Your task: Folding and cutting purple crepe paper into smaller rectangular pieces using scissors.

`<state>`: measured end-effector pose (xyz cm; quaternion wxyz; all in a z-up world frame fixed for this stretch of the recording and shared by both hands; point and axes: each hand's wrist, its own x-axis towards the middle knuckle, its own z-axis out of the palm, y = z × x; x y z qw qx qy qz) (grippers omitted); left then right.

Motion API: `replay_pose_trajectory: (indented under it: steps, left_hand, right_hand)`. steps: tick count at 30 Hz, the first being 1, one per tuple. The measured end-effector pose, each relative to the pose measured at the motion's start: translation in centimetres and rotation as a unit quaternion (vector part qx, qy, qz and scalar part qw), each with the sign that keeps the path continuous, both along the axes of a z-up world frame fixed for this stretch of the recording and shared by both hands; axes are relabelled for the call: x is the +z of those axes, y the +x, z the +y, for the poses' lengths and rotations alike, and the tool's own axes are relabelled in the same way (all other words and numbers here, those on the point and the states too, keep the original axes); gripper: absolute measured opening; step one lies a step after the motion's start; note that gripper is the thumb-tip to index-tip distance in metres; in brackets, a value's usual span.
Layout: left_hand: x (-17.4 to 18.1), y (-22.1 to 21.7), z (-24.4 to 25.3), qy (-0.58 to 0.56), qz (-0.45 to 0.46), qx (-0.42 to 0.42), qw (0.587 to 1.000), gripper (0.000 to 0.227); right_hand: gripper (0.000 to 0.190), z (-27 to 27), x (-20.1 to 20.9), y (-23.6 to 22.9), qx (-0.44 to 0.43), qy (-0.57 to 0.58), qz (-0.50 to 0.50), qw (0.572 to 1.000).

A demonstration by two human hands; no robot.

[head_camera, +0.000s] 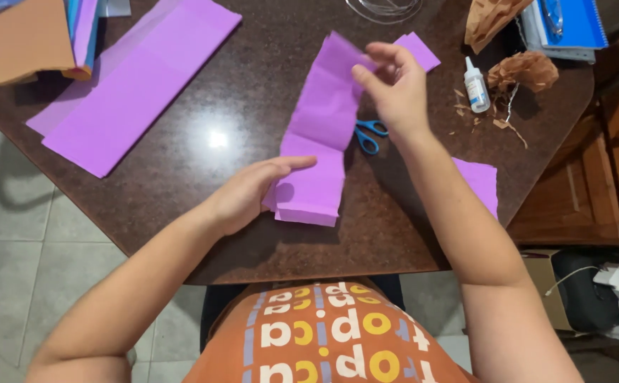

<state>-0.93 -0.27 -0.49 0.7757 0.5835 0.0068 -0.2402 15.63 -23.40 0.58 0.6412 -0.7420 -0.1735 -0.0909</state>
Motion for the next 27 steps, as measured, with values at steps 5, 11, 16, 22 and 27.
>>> replay_pose_trajectory:
  steps: [5, 11, 16, 22, 27]
  left_hand:
    - [-5.1, -0.4, 0.4, -0.103, 0.15, 0.113, 0.977, 0.057]
    - [-6.1, -0.4, 0.0, -0.095, 0.138, 0.13, 0.977, 0.055]
    - [-4.4, -1.0, -1.0, -0.088, 0.124, 0.181, 0.972, 0.048]
    - [-6.2, -1.1, -0.4, -0.133, 0.091, 0.165, 0.973, 0.051]
    - [-1.5, -1.5, 0.2, -0.244, 0.13, 0.081, 0.958, 0.063]
  right_hand:
    - [0.042, 2.0, 2.2, -9.8, 0.148, -0.173, -0.164, 0.96]
    - [0.015, 2.0, -1.3, -15.1, 0.161, -0.3, -0.406, 0.848]
    - [0.007, 2.6, -1.6, -15.5, 0.137, -0.267, -0.428, 0.852]
    - [0.041, 2.0, -1.4, -14.8, 0.107, -0.3, -0.439, 0.84]
    - [0.014, 1.7, 0.3, -13.6, 0.131, -0.227, -0.436, 0.861]
